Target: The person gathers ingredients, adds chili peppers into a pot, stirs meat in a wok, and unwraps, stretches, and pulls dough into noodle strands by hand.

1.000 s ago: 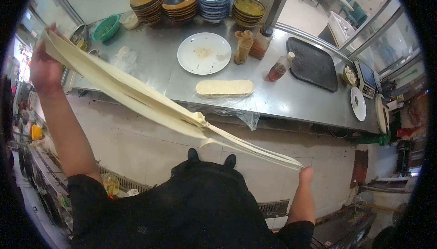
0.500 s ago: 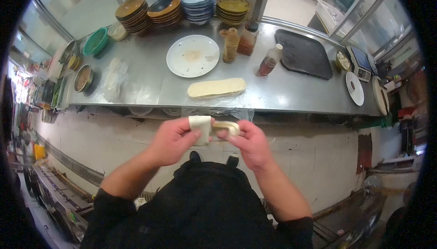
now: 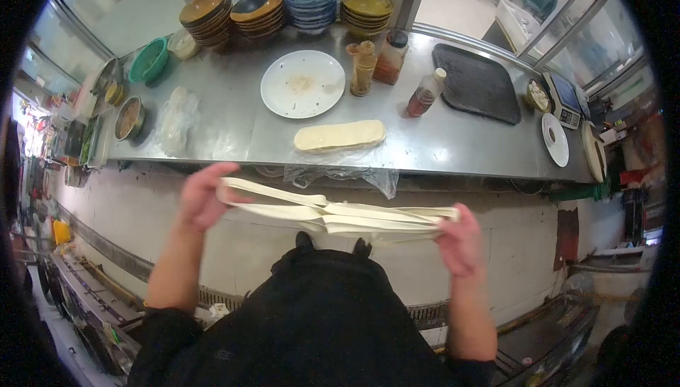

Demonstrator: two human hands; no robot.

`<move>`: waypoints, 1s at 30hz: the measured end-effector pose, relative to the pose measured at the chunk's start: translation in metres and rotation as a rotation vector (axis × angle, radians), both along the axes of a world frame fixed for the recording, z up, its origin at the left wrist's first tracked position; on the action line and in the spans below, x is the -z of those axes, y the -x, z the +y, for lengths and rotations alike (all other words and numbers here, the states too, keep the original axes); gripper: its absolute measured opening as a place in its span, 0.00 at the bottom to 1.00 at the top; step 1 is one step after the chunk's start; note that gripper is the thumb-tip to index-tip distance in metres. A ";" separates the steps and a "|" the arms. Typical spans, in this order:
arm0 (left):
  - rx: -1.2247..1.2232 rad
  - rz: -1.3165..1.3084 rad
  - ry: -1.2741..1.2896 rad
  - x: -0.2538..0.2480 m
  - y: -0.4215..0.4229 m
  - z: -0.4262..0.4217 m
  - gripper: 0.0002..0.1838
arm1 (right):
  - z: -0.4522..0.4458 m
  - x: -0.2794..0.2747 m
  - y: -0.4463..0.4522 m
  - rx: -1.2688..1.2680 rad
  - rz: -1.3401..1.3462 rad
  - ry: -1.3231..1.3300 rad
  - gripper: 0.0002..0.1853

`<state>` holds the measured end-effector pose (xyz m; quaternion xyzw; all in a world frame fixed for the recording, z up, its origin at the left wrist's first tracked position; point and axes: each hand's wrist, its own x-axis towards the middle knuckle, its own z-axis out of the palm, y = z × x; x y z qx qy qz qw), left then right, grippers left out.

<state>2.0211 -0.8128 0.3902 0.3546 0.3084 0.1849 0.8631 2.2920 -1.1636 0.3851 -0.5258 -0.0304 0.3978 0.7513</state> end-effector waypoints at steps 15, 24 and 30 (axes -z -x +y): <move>-0.667 0.186 -0.714 -0.116 0.078 0.165 0.19 | -0.231 0.146 -0.153 0.666 0.306 0.123 0.14; 0.213 0.050 -0.824 -0.133 -0.001 -0.002 0.27 | -0.080 0.052 -0.026 0.139 0.478 -0.181 0.05; 0.664 -0.064 -0.573 -0.057 -0.068 -0.087 0.31 | 0.010 -0.007 0.060 -0.057 0.274 -0.156 0.09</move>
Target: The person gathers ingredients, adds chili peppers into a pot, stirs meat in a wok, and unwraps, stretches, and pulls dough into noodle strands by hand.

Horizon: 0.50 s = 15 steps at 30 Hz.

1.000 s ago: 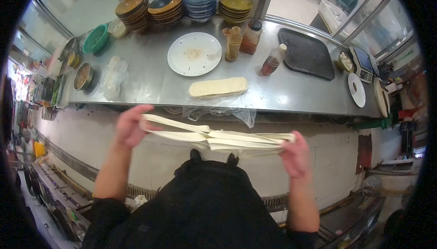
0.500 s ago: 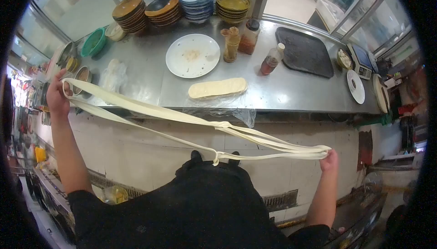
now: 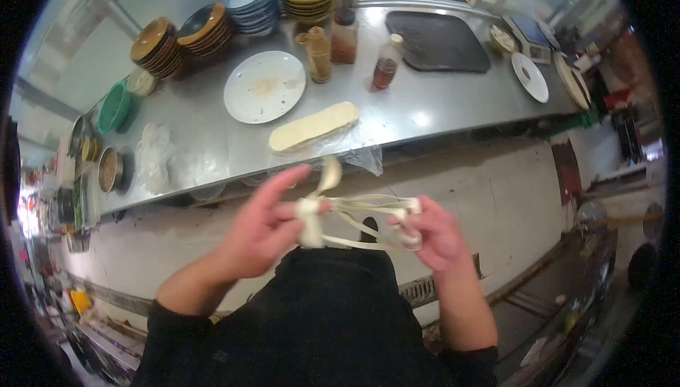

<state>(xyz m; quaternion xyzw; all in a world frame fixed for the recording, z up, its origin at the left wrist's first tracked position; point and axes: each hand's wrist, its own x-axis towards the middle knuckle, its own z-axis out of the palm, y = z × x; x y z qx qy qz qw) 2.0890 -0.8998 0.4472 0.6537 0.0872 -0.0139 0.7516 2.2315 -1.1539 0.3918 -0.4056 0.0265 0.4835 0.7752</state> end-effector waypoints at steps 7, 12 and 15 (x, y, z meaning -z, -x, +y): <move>0.347 0.034 -0.385 0.045 -0.047 -0.074 0.36 | 0.016 0.002 0.059 0.371 -0.216 0.315 0.15; 0.520 0.104 -0.659 0.063 -0.079 -0.124 0.32 | -0.049 0.016 0.066 0.536 -0.267 0.448 0.17; 0.327 0.013 -0.939 0.108 -0.106 -0.127 0.21 | -0.128 0.006 0.057 0.651 -0.100 0.398 0.16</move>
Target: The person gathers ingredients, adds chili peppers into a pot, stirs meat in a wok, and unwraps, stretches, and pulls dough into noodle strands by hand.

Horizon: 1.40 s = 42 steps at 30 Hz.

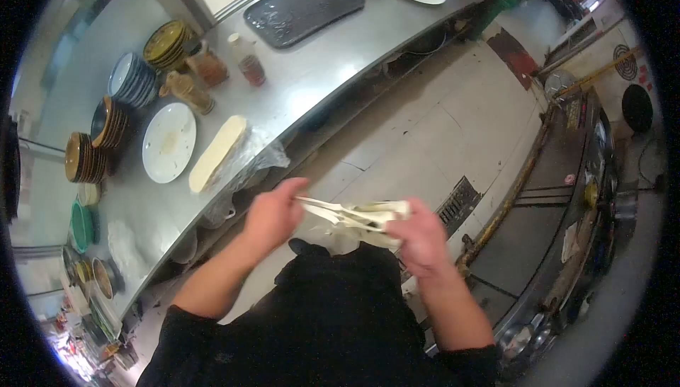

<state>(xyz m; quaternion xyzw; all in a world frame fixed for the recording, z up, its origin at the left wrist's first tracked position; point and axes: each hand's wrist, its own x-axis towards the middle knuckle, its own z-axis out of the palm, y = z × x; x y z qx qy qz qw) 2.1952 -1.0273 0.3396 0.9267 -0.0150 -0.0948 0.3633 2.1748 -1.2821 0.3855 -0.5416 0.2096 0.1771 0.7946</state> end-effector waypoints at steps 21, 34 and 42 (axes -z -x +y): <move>-0.256 -0.397 -0.150 -0.129 -0.279 -0.063 0.07 | -0.619 0.086 -0.082 0.611 -0.244 0.072 0.10; 1.114 0.583 0.520 -0.109 -0.350 -0.598 0.12 | -0.587 -0.010 -0.149 0.276 -0.253 0.250 0.28; 1.680 0.666 0.522 -0.054 -0.339 -0.809 0.23 | -0.642 -0.023 -0.180 0.866 -0.015 0.817 0.20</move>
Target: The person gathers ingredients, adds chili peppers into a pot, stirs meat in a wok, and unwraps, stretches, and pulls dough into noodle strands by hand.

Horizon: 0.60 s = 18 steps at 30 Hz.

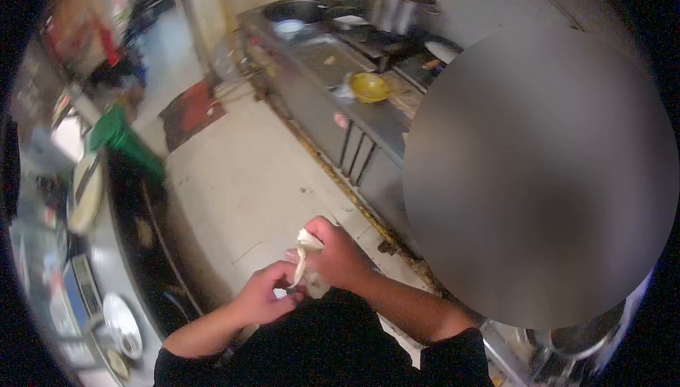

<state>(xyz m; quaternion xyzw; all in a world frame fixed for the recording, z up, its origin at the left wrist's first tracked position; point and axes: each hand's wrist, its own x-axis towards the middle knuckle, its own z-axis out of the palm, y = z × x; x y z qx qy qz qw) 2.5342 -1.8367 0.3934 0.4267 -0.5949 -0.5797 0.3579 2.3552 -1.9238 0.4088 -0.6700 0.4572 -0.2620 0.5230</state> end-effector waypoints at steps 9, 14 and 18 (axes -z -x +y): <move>0.284 -0.578 0.902 0.029 0.041 -0.182 0.23 | -0.132 -0.104 0.039 0.088 0.138 0.177 0.20; 0.159 -0.620 0.960 -0.018 0.075 -0.256 0.23 | -0.208 -0.150 0.078 0.212 0.032 0.286 0.18; 0.130 -0.559 1.151 -0.021 0.094 -0.323 0.25 | -0.272 -0.177 0.107 0.245 0.083 0.464 0.17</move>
